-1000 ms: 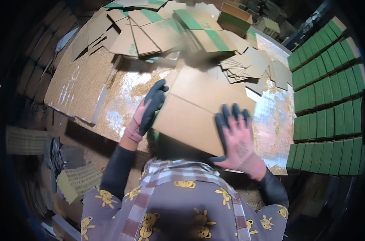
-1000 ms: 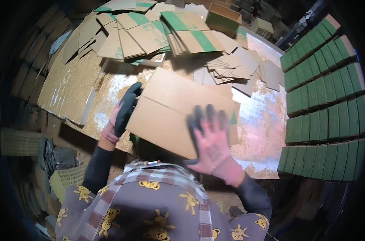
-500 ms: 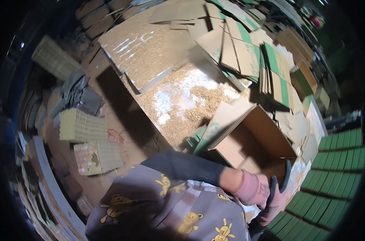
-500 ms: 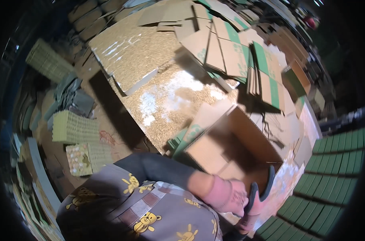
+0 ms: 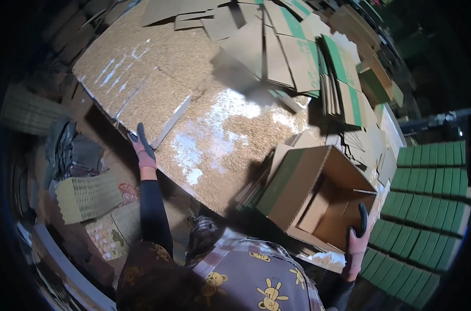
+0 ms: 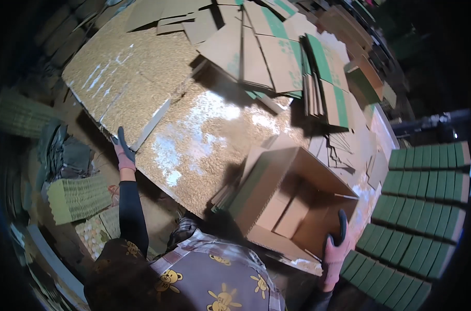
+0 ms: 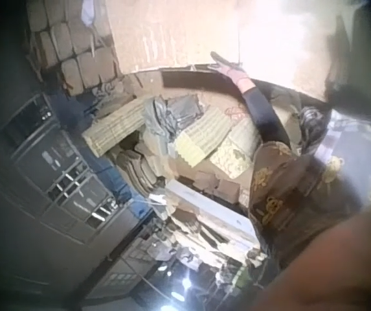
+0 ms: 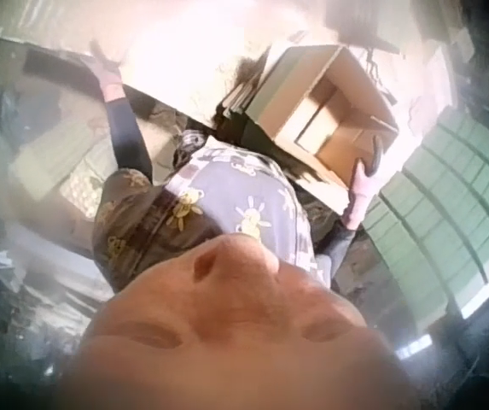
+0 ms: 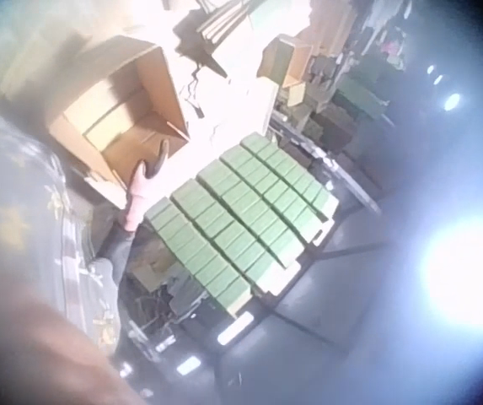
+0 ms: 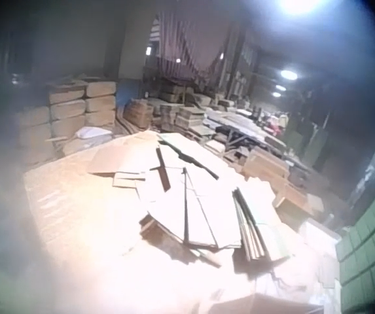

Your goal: The person assembles cardboard boxes and fills them with wood shavings. The person takes flat cardboard sheets, folds them into boxes, places them on a stack, and then pours wood shavings from a white tray into the boxes.

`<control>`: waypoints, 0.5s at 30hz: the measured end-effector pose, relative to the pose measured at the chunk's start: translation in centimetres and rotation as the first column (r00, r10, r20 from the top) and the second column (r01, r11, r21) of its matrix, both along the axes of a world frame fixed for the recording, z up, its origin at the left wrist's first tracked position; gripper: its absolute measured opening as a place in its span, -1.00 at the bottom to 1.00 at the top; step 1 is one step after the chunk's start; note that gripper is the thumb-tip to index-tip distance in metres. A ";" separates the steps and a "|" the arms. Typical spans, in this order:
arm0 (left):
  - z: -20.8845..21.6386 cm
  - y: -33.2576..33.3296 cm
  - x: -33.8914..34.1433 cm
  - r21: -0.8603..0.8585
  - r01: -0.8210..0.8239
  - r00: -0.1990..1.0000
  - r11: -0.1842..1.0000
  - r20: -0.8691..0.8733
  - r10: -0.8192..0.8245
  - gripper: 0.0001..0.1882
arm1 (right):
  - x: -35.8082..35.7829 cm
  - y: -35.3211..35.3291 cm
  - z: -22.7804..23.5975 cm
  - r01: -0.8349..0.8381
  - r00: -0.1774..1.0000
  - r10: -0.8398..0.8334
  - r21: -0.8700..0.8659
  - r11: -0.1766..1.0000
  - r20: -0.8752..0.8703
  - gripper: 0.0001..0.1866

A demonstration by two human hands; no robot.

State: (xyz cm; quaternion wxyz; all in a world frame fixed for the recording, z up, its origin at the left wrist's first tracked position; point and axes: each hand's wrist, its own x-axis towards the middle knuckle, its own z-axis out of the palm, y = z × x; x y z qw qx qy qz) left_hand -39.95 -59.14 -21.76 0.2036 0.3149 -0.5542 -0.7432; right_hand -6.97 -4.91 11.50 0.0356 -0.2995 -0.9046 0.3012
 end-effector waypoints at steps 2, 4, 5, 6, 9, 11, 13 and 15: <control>-2.3 -5.5 0.5 0.027 0.042 0.997 0.999 -0.069 -0.040 -0.34 | -1.5 0.0 1.7 -0.169 0.986 0.167 0.216 0.962 0.030 -0.26; 5.4 -1.0 0.1 0.571 0.176 0.982 0.802 -0.042 -0.185 -0.40 | 0.4 -0.3 3.2 -0.091 0.995 0.073 0.301 0.949 0.069 -0.26; 7.5 -1.5 1.6 0.449 0.243 0.970 0.860 -0.090 -0.227 -0.41 | 1.6 0.7 3.9 -0.049 0.999 0.049 0.226 0.973 0.007 -0.24; 8.9 -2.1 3.1 0.315 0.300 0.954 0.900 -0.116 -0.277 -0.43 | 2.5 1.3 4.3 -0.013 1.000 0.018 0.234 0.972 -0.017 -0.24; 17.9 1.3 6.4 0.534 0.561 0.820 0.632 -0.252 -0.514 -0.43 | 2.6 2.3 2.5 0.034 0.996 -0.037 0.048 0.998 0.080 -0.23; 22.3 5.2 7.6 0.322 0.784 0.620 0.531 -0.364 -0.695 -0.54 | 1.4 2.7 0.9 0.003 1.000 -0.004 -0.041 0.999 -0.005 -0.22; 26.8 11.2 8.3 -0.003 0.900 0.408 0.435 -0.342 -0.846 -0.56 | 0.5 2.4 0.9 -0.037 0.997 0.031 -0.076 0.996 -0.072 -0.20; 30.9 18.5 9.4 -0.209 0.950 0.133 0.232 -0.404 -0.905 -0.60 | 0.2 2.9 0.7 -0.033 0.997 0.027 -0.069 0.997 -0.078 -0.23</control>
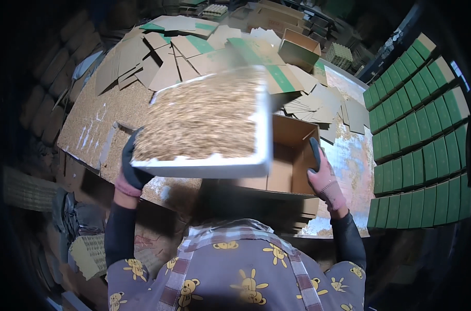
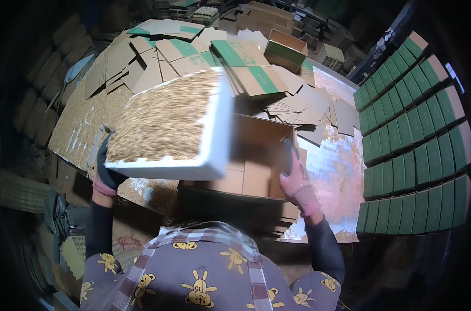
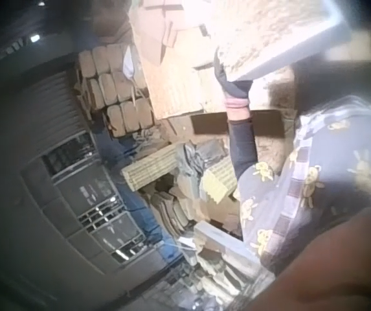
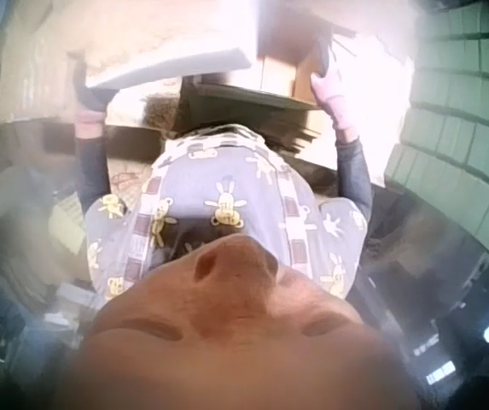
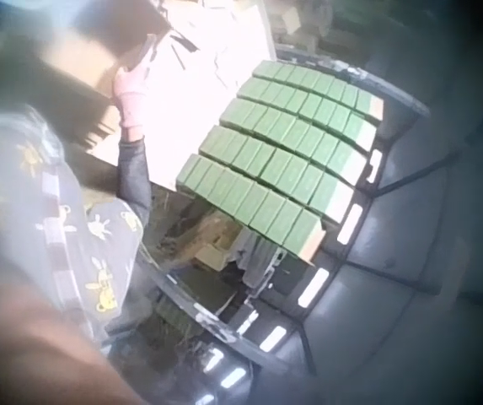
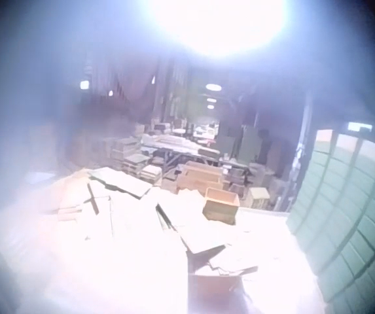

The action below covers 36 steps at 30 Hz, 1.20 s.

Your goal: The person assembles cardboard boxes and fills them with wood shavings. The person takes flat cardboard sheets, folds them into boxes, places them on a stack, and then pours wood shavings from a white tray into the boxes.

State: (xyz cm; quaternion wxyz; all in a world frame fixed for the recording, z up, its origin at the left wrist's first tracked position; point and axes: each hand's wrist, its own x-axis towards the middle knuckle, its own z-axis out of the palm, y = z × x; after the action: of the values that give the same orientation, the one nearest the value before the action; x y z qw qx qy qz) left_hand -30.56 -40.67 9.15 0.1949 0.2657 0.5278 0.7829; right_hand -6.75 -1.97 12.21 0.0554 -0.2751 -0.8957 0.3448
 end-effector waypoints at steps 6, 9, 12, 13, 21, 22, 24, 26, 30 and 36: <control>4.7 13.2 2.4 -0.056 0.405 0.912 0.912 -0.044 -0.408 -0.45 | 5.6 5.8 -3.8 -0.253 0.967 0.246 -0.178 0.951 -0.059 -0.30; 5.0 14.4 2.7 -0.334 0.060 0.724 0.940 -0.634 -0.272 -0.59 | 6.2 6.9 -4.3 -0.294 0.953 0.295 -0.027 0.955 0.072 -0.03; 4.1 13.3 1.1 -0.495 -0.068 0.643 0.866 -0.685 -0.341 -0.57 | 4.5 6.6 -2.7 -0.268 0.963 0.252 -0.260 0.927 -0.094 0.17; 5.0 13.7 1.9 -0.620 -0.043 0.793 0.783 -0.498 -0.350 -0.52 | 3.5 6.2 -1.1 -0.238 0.969 0.246 -0.333 0.912 -0.020 0.21; 4.2 17.7 5.7 -0.959 -0.272 0.873 -0.076 -0.213 -0.438 -0.39 | -0.8 21.9 -10.3 -0.344 0.878 -0.181 -0.847 0.406 -0.443 -0.45; 5.7 20.4 6.5 -0.938 -0.312 0.859 -0.153 -0.210 -0.467 -0.42 | -1.7 26.7 -16.6 0.028 0.868 -0.368 -0.705 0.709 -0.335 -0.56; 5.6 21.6 7.2 -0.876 -0.402 0.829 -0.265 -0.226 -0.512 -0.45 | -4.5 30.0 -25.7 0.426 0.869 -0.481 -0.321 0.846 -0.112 -0.52; 5.9 22.3 7.9 -0.855 -0.402 0.839 -0.328 -0.201 -0.506 -0.47 | -5.8 29.9 -31.6 0.313 0.943 -0.320 -0.094 0.945 -0.085 -0.41; 6.0 19.2 9.6 -0.484 -0.790 0.458 0.376 -0.874 -0.163 -0.54 | -5.3 32.4 -33.2 0.305 0.896 -0.408 -0.423 0.854 -0.178 -0.61; -1.1 14.2 7.7 -0.566 -0.409 0.902 0.716 -0.372 0.220 -0.39 | 4.5 25.7 -7.4 0.639 0.684 -0.548 0.034 0.768 -0.481 -0.71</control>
State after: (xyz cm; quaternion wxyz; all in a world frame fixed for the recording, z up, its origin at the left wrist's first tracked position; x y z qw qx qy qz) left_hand -22.83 -26.44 8.01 0.0592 0.1971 0.8188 0.5359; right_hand -2.23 23.70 4.84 0.3942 -0.4585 -0.7494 0.2698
